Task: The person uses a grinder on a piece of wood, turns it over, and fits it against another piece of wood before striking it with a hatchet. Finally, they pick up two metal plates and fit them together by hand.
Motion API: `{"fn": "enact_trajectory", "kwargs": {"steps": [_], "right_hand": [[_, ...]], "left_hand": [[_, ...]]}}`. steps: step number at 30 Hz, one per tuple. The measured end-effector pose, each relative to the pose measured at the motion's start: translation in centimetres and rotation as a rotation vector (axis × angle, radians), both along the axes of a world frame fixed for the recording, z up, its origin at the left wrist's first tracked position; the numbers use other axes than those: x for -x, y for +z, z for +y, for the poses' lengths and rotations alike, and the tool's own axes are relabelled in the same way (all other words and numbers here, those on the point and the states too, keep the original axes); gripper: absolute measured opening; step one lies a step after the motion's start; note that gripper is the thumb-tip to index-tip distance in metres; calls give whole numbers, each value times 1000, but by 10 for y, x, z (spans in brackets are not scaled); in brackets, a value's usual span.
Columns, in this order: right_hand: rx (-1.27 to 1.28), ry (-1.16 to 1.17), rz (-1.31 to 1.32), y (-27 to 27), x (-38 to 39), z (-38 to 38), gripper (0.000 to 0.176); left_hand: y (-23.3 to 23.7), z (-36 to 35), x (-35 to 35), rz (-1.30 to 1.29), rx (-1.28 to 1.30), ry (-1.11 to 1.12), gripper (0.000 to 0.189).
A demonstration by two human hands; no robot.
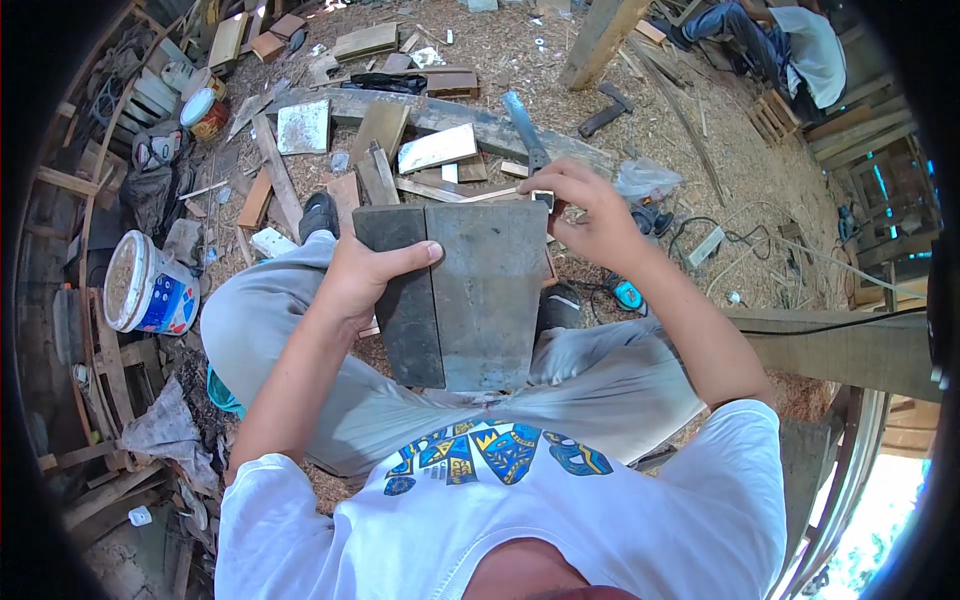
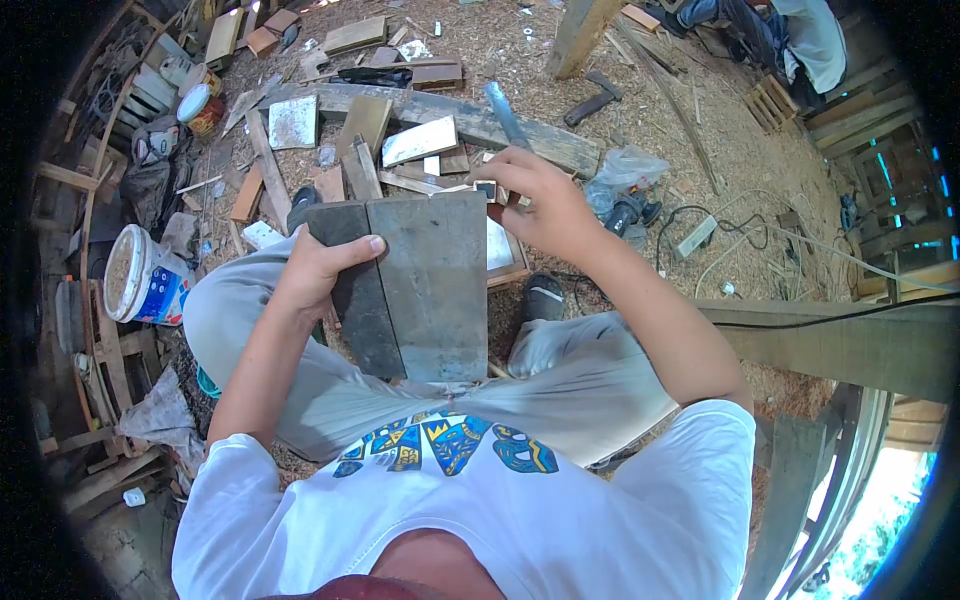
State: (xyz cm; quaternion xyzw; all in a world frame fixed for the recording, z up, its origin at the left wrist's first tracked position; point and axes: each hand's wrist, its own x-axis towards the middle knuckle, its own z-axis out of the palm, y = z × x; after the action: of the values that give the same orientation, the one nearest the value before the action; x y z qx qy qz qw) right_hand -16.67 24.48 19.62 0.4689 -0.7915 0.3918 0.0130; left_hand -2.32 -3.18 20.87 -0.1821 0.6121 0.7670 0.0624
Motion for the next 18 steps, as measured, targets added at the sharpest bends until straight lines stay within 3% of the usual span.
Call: {"fn": "enact_trajectory", "kwargs": {"steps": [5, 18], "right_hand": [[-34, 29, -214, -6, -4, -5, 46], [-20, 6, -189, -36, -5, -12, 38]], "left_hand": [[-8, -3, 0, -90, -14, -13, 43], [-23, -10, 3, -243, -109, -31, 37]]}}
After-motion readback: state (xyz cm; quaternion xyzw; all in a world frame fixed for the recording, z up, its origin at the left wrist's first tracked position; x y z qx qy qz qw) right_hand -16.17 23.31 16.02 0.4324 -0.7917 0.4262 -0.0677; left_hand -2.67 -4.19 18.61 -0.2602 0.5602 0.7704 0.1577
